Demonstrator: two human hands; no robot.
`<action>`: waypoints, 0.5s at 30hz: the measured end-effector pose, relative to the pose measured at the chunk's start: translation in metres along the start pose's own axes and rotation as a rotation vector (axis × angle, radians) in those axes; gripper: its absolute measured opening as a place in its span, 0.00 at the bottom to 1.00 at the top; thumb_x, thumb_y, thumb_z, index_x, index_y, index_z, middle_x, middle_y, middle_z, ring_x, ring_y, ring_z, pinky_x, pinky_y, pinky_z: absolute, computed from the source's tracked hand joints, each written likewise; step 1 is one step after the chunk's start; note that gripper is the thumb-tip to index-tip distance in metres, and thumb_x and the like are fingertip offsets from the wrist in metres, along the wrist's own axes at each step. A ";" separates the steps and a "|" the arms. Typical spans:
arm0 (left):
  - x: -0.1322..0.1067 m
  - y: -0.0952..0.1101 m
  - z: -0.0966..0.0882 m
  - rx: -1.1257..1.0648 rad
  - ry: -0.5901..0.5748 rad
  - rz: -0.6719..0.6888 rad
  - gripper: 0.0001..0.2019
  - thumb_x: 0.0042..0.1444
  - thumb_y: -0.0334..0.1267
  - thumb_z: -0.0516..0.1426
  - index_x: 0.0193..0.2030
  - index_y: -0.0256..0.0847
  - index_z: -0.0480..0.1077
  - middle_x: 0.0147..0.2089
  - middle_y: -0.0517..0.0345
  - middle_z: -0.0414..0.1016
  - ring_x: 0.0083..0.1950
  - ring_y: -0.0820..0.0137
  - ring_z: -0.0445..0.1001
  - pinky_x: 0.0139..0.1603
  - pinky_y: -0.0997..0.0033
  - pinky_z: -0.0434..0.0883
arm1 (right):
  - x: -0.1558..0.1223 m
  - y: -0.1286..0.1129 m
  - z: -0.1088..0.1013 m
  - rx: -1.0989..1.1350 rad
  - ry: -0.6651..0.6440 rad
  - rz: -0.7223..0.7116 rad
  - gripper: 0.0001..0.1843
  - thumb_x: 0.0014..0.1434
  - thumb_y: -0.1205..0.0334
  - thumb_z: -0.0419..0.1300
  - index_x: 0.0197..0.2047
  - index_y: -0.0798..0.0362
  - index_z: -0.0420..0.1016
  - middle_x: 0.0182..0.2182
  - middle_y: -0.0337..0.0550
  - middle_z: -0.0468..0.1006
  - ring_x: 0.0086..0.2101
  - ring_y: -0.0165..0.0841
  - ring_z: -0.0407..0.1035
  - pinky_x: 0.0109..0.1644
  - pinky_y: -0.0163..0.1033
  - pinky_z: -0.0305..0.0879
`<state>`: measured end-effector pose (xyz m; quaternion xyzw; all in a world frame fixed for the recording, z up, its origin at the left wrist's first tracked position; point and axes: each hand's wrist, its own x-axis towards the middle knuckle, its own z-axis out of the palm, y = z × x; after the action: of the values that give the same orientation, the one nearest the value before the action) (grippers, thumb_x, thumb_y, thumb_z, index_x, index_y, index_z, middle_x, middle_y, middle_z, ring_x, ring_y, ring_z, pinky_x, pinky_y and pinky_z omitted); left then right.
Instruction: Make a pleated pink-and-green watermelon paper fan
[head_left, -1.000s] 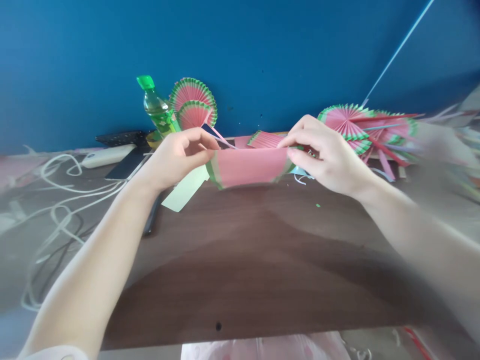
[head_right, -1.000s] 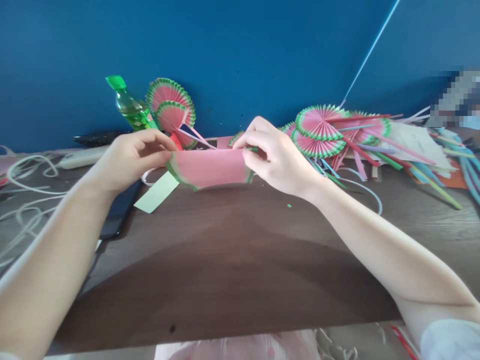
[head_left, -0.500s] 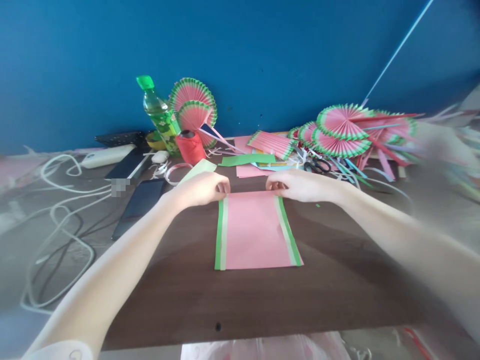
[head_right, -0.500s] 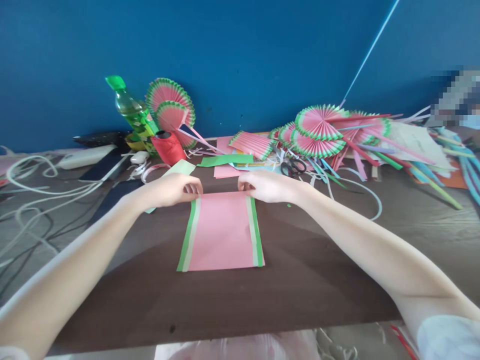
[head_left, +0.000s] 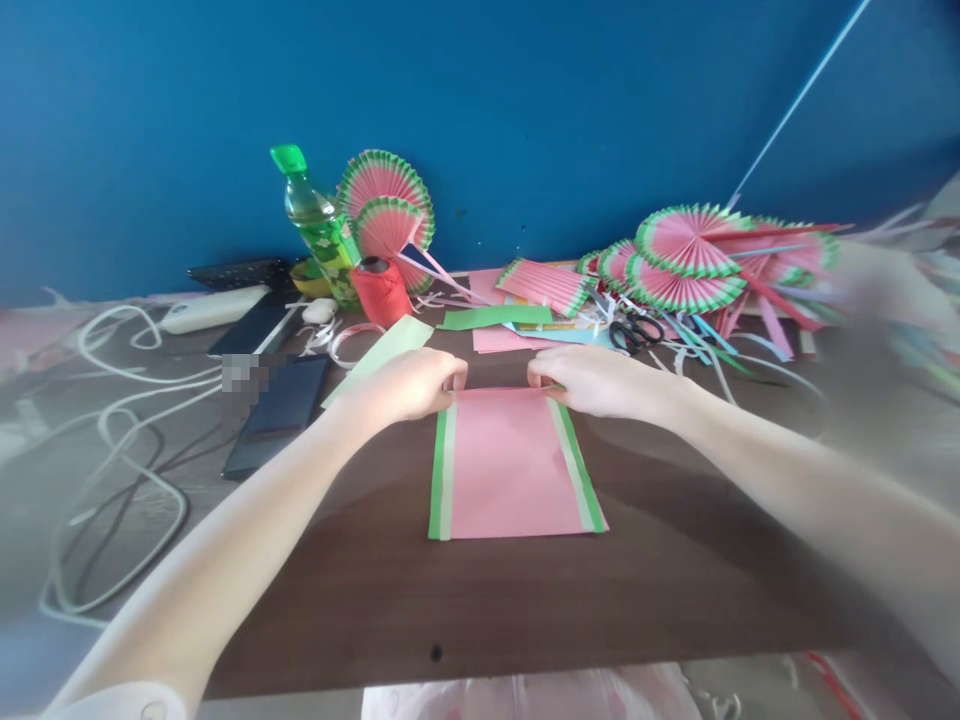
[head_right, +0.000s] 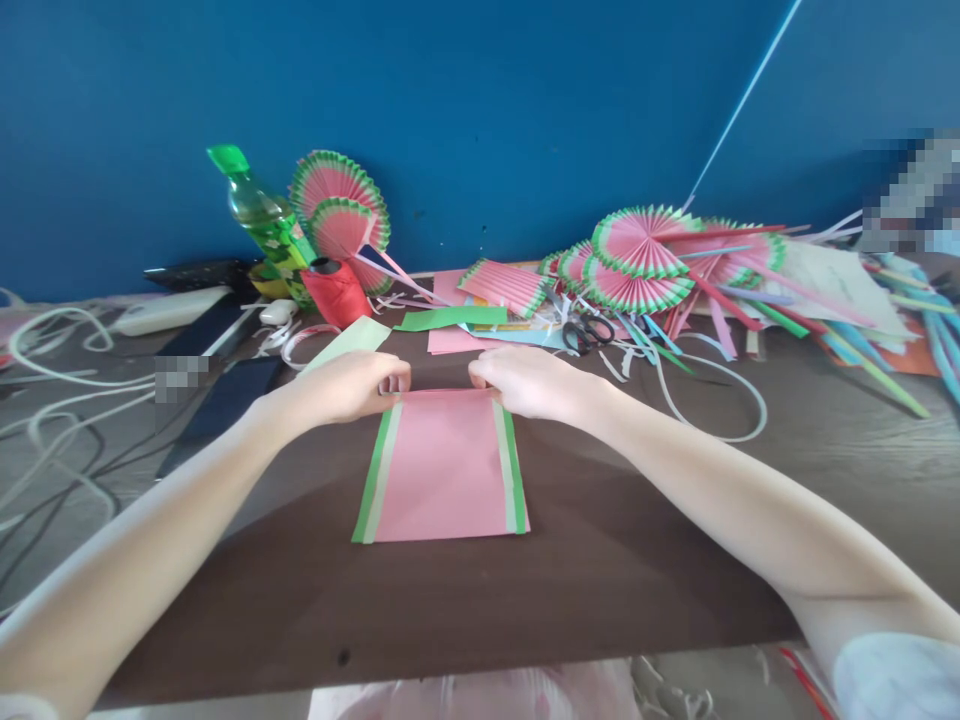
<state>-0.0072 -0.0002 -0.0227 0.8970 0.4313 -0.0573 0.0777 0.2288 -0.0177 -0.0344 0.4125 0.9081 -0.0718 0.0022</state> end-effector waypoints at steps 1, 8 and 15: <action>0.000 0.001 0.000 0.006 0.005 0.001 0.06 0.49 0.35 0.51 0.33 0.42 0.68 0.31 0.58 0.73 0.31 0.70 0.69 0.29 0.73 0.59 | 0.000 -0.002 0.000 -0.035 -0.002 -0.002 0.08 0.54 0.73 0.51 0.35 0.56 0.70 0.35 0.44 0.74 0.37 0.34 0.67 0.30 0.34 0.51; -0.005 0.011 -0.004 0.035 0.028 0.047 0.05 0.49 0.31 0.51 0.32 0.40 0.67 0.36 0.56 0.72 0.33 0.69 0.70 0.31 0.72 0.60 | -0.004 -0.019 -0.001 -0.284 0.002 0.027 0.10 0.55 0.77 0.49 0.35 0.57 0.69 0.33 0.47 0.73 0.35 0.34 0.68 0.27 0.35 0.47; -0.006 0.026 -0.001 0.258 0.042 0.021 0.07 0.48 0.26 0.51 0.32 0.39 0.66 0.34 0.56 0.72 0.36 0.65 0.72 0.30 0.69 0.58 | -0.005 -0.033 0.005 -0.404 0.014 0.050 0.15 0.52 0.80 0.49 0.40 0.58 0.69 0.34 0.48 0.74 0.35 0.38 0.69 0.26 0.37 0.50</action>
<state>0.0090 -0.0208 -0.0183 0.9050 0.4125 -0.0926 -0.0468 0.2071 -0.0438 -0.0351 0.4266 0.8935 0.1147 0.0803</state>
